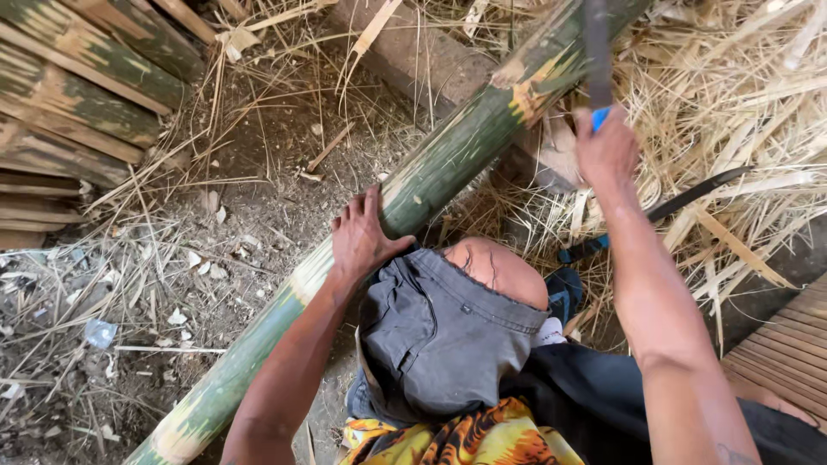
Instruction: The person uses a machete to shave the outer layer off a bamboo pole. They hold the pole with their left hand and repeatedly strike it with the machete in their right hand, removing strips of the green outer skin.
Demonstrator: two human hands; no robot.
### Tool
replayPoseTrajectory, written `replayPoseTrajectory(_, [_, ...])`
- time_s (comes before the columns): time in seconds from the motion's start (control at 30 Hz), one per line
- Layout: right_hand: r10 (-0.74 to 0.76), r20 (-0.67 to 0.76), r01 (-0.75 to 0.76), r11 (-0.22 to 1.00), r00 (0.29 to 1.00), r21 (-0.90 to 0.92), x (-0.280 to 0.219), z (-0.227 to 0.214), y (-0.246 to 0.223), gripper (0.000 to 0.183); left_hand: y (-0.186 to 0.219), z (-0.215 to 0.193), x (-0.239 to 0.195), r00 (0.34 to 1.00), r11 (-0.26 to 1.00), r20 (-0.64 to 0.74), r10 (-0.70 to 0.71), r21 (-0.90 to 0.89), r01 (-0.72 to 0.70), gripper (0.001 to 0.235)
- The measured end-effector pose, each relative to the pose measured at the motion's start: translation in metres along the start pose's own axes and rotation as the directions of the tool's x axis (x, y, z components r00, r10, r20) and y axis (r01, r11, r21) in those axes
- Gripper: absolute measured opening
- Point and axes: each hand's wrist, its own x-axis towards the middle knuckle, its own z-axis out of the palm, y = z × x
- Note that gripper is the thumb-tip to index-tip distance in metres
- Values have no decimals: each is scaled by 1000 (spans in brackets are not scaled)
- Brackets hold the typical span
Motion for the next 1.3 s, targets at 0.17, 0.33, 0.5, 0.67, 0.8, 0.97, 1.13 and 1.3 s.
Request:
replayPoseTrajectory(0.17, [-132, 66, 118, 975, 989, 187, -53, 45, -52, 53, -48, 2, 62, 899, 923, 434, -62, -317, 217, 122])
replayPoseTrajectory(0.33, [93, 380, -269, 855, 920, 444, -70, 62, -101, 97, -73, 43, 96, 799, 851, 591, 109, -470, 232, 142])
replayPoseTrajectory(0.5, [48, 138, -114, 846, 989, 520, -81, 111, -96, 111, -79, 39, 104, 815, 859, 568, 115, -470, 206, 139])
replayPoseTrajectory(0.67, [-128, -183, 218, 724, 975, 655, -88, 140, -88, 93, -52, -13, 81, 832, 873, 530, 164, -470, 127, 140])
replayPoseTrajectory(0.8, [-22, 98, -55, 699, 995, 713, -89, 134, -95, 78, -28, -40, 47, 882, 999, 471, -28, -8, 36, 138])
replayPoseTrajectory(0.97, [-81, 224, -1, 939, 971, 343, -71, 64, -67, 44, -24, -22, 28, 986, 995, 165, 7, 99, -24, 129])
replayPoseTrajectory(1.13, [-296, 298, 306, 952, 907, 14, -58, 5, -99, 40, -24, -18, 26, 966, 994, 238, -96, 66, 82, 131])
replayPoseTrajectory(1.3, [-361, 644, 440, 897, 675, 41, -84, 3, -154, 47, -20, -26, 25, 943, 990, 301, -140, 38, 135, 124])
